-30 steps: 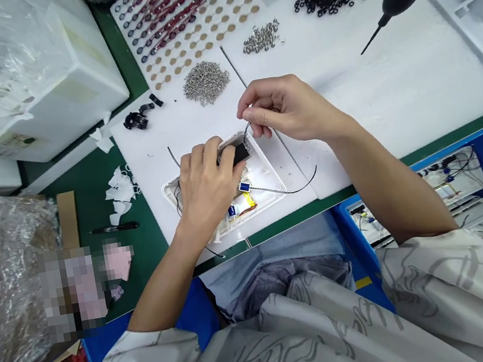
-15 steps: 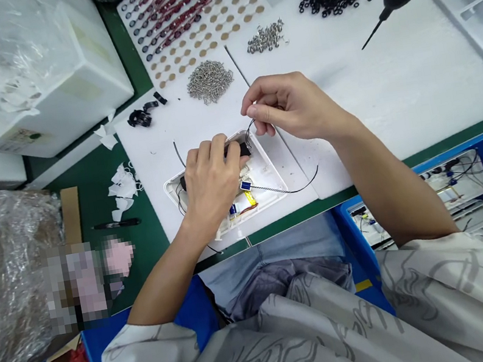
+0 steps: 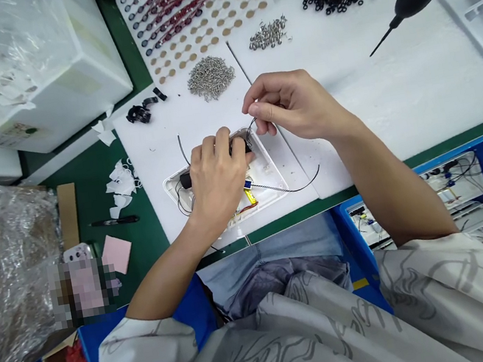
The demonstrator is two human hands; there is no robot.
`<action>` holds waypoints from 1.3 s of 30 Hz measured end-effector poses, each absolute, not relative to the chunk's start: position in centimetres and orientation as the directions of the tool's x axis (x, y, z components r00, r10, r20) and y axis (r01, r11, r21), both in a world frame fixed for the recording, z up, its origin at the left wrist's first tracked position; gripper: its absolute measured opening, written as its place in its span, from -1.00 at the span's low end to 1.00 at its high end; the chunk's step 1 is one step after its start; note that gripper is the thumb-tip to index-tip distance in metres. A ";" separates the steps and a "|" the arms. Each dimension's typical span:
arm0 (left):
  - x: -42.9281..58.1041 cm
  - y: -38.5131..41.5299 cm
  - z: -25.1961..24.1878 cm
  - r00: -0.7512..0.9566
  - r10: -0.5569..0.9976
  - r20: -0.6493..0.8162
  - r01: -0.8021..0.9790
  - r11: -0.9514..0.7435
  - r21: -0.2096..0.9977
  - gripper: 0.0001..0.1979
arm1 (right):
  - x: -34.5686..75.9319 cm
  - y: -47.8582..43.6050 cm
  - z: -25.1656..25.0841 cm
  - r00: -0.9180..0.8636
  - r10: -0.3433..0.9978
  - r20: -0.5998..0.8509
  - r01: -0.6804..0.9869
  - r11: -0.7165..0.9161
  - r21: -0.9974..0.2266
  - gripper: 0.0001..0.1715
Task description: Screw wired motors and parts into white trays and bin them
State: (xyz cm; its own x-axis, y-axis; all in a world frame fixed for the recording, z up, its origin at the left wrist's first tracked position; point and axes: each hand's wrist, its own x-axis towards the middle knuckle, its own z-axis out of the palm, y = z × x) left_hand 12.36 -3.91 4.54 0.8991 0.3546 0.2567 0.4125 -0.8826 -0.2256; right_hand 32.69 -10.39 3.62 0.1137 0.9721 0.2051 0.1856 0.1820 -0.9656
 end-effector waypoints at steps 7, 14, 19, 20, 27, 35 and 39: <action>12.1 -3.9 5.6 0.911 0.321 0.259 0.373 -0.909 -0.188 -0.82 | 32.7 -10.4 3.8 0.143 0.962 0.231 0.187 0.203 -0.961 -0.74; 13.0 -4.6 5.9 0.912 0.393 0.119 0.411 -0.861 -0.300 -0.73 | 32.7 -10.0 3.4 0.110 0.947 0.301 0.185 0.278 -0.943 -0.84; 12.8 -4.8 5.7 0.901 0.408 0.145 0.433 -0.853 -0.290 -0.74 | 32.7 -10.0 3.3 0.107 0.942 0.317 0.207 0.291 -0.934 -0.84; 12.8 -4.8 5.7 0.900 0.410 0.148 0.436 -0.854 -0.284 -0.74 | 32.7 -10.0 3.3 0.108 0.942 0.319 0.210 0.292 -0.933 -0.84; 12.9 -4.0 5.7 0.888 0.443 0.120 0.459 -0.864 -0.208 -0.78 | 32.7 -10.2 3.5 0.087 0.943 0.321 0.244 0.292 -0.925 -0.86; 13.1 -3.8 4.8 0.883 0.444 0.154 0.467 -0.867 -0.176 -0.77 | 32.7 -10.4 3.5 0.096 0.943 0.319 0.324 0.273 -0.906 -0.77; 11.9 -3.4 5.5 0.903 0.398 0.162 0.414 -0.907 -0.076 -0.71 | 33.0 -10.4 3.5 0.176 0.895 0.410 0.511 0.273 -0.815 -0.66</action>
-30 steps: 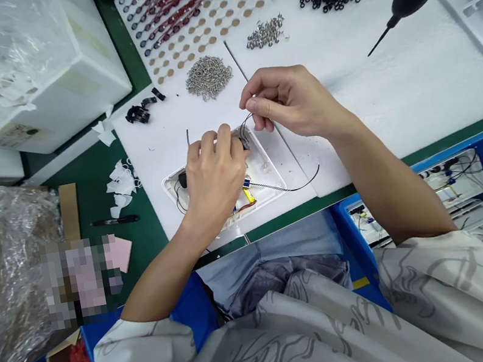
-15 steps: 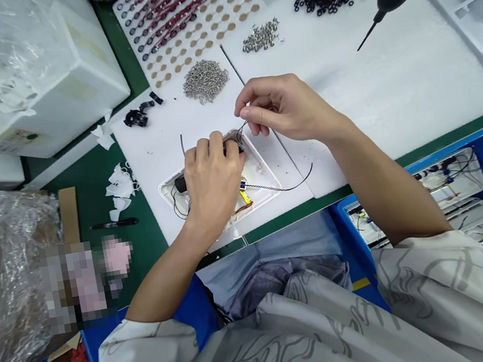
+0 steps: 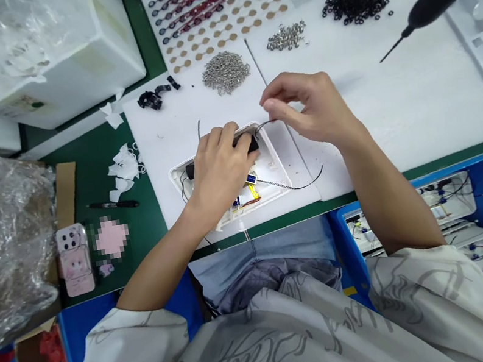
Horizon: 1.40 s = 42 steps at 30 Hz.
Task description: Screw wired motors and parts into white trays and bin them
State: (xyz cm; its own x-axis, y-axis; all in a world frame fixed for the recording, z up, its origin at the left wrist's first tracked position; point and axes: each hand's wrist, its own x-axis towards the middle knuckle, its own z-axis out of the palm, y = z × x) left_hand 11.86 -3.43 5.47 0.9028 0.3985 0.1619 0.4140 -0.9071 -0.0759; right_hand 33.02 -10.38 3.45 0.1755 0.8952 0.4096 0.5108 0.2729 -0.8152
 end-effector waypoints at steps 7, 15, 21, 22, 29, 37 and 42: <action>5.2 -1.7 6.2 0.838 0.436 0.330 0.450 -0.892 0.036 -0.81 | 31.9 -10.6 4.1 -0.105 0.717 0.689 0.900 0.363 -0.241 -0.78; 3.5 -1.1 5.5 0.869 0.465 0.170 0.471 -0.882 0.008 -0.67 | 27.4 -11.0 4.3 -0.344 0.839 0.422 0.939 0.311 0.148 -0.72; 3.9 -1.2 5.7 0.868 0.490 0.082 0.490 -0.871 0.025 -0.61 | 26.2 -10.8 4.3 -0.263 0.926 0.272 0.960 0.222 0.172 -0.72; 3.9 -1.3 5.8 0.867 0.493 0.077 0.492 -0.870 0.027 -0.61 | 26.1 -10.7 4.4 -0.247 0.936 0.251 0.963 0.209 0.171 -0.73; 3.7 -1.3 5.7 0.852 0.513 0.105 0.503 -0.857 0.111 -0.63 | 24.9 -10.6 5.4 -0.176 0.975 0.138 0.967 0.145 0.210 -0.75; 3.9 -0.8 6.1 0.880 0.472 0.050 0.465 -0.879 0.107 -0.62 | 23.9 -10.5 4.9 -0.128 0.980 0.151 0.972 0.094 0.214 -0.81; 2.6 -0.2 6.1 0.891 0.447 0.078 0.417 -0.875 0.244 -0.65 | 24.5 -11.1 4.8 -0.164 0.970 0.181 0.971 0.125 0.205 -0.75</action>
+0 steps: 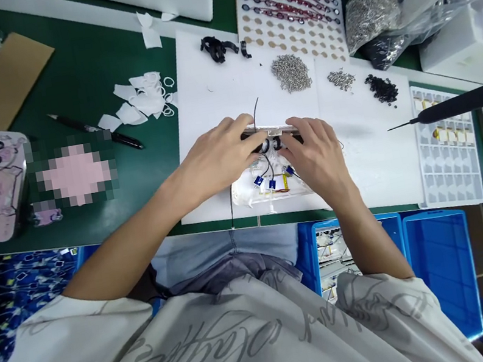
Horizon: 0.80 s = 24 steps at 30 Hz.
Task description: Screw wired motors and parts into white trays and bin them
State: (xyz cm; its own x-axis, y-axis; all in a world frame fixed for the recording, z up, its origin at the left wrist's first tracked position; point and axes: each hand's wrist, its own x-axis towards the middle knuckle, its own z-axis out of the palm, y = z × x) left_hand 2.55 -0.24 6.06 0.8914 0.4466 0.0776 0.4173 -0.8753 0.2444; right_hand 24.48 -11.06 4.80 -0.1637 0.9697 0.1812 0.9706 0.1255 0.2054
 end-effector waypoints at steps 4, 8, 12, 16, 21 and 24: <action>0.4 -0.1 6.1 0.776 0.576 0.258 0.466 -0.799 0.381 -0.68 | 24.0 -11.8 5.4 -0.198 0.928 0.315 0.979 0.173 0.106 -0.63; -0.8 -1.3 6.3 0.580 0.773 0.256 0.595 -0.617 0.514 -0.77 | 21.9 -11.0 5.6 -0.176 0.910 0.375 0.984 0.172 0.043 -0.65; -0.6 -3.3 5.9 0.567 0.820 0.073 0.694 -0.524 0.494 -0.76 | 20.3 -9.4 5.2 -0.221 0.925 0.308 0.974 0.193 0.120 -0.60; -0.1 -4.7 5.3 0.567 0.823 -0.028 0.743 -0.496 0.450 -0.79 | 19.6 -8.6 4.6 -0.240 0.916 0.321 0.967 0.196 0.165 -0.65; 0.2 -5.2 5.0 0.522 0.850 0.072 0.740 -0.493 0.458 -0.71 | 18.8 -8.4 4.1 -0.186 0.923 0.336 0.979 0.144 0.145 -0.64; 0.2 -5.0 5.2 0.490 0.860 0.141 0.733 -0.494 0.468 -0.71 | 18.5 -8.2 3.9 -0.157 0.931 0.330 0.985 0.123 0.121 -0.67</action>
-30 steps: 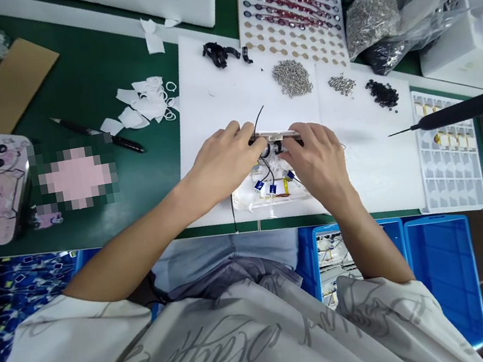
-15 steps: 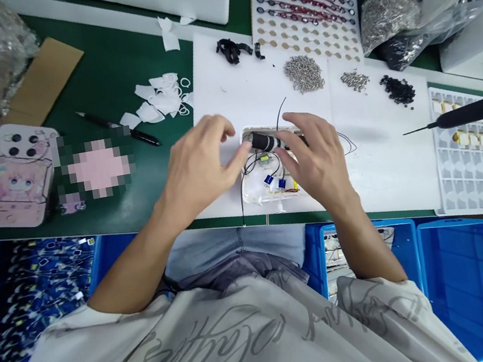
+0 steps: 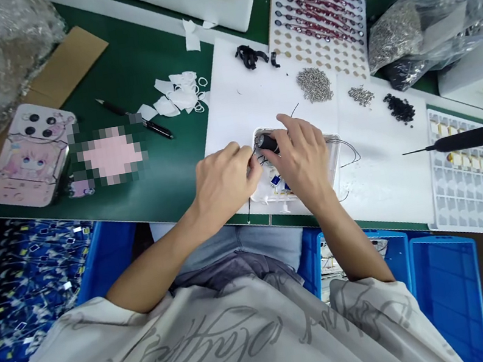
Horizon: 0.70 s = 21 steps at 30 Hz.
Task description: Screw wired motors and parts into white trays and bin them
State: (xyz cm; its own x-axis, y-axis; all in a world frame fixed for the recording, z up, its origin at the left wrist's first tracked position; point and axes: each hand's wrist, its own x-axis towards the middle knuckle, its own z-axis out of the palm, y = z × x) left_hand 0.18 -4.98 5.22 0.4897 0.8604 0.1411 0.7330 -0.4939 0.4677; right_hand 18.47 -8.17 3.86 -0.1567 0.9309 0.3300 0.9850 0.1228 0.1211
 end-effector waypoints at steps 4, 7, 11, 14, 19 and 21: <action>0.0 -4.1 5.7 0.443 0.867 0.231 0.574 -0.471 0.669 -0.79 | 19.2 -8.0 3.7 -0.254 0.886 0.388 0.964 0.201 0.173 -0.71; -0.2 -3.1 6.1 0.406 0.889 0.209 0.299 -0.346 0.889 -0.82 | 20.4 -8.1 3.7 -0.305 0.843 0.442 0.952 0.277 0.128 -0.72; -0.3 -1.6 6.7 0.419 0.906 0.057 0.075 -0.097 0.992 -0.81 | 21.2 -8.1 4.2 -0.356 0.822 0.444 0.933 0.342 0.115 -0.72; -0.8 -0.8 7.3 0.453 0.891 -0.016 0.141 -0.054 0.989 -0.80 | 21.0 -7.8 4.8 -0.387 0.850 0.358 0.922 0.347 0.173 -0.70; -2.7 0.0 8.8 0.521 0.848 0.100 0.373 -0.331 0.867 -0.86 | 20.2 -7.2 5.5 -0.368 0.906 0.209 0.926 0.338 0.168 -0.69; -3.5 0.0 9.2 0.618 0.778 0.112 0.354 -0.403 0.844 -0.83 | 20.0 -7.3 5.6 -0.383 0.899 0.214 0.917 0.342 0.205 -0.68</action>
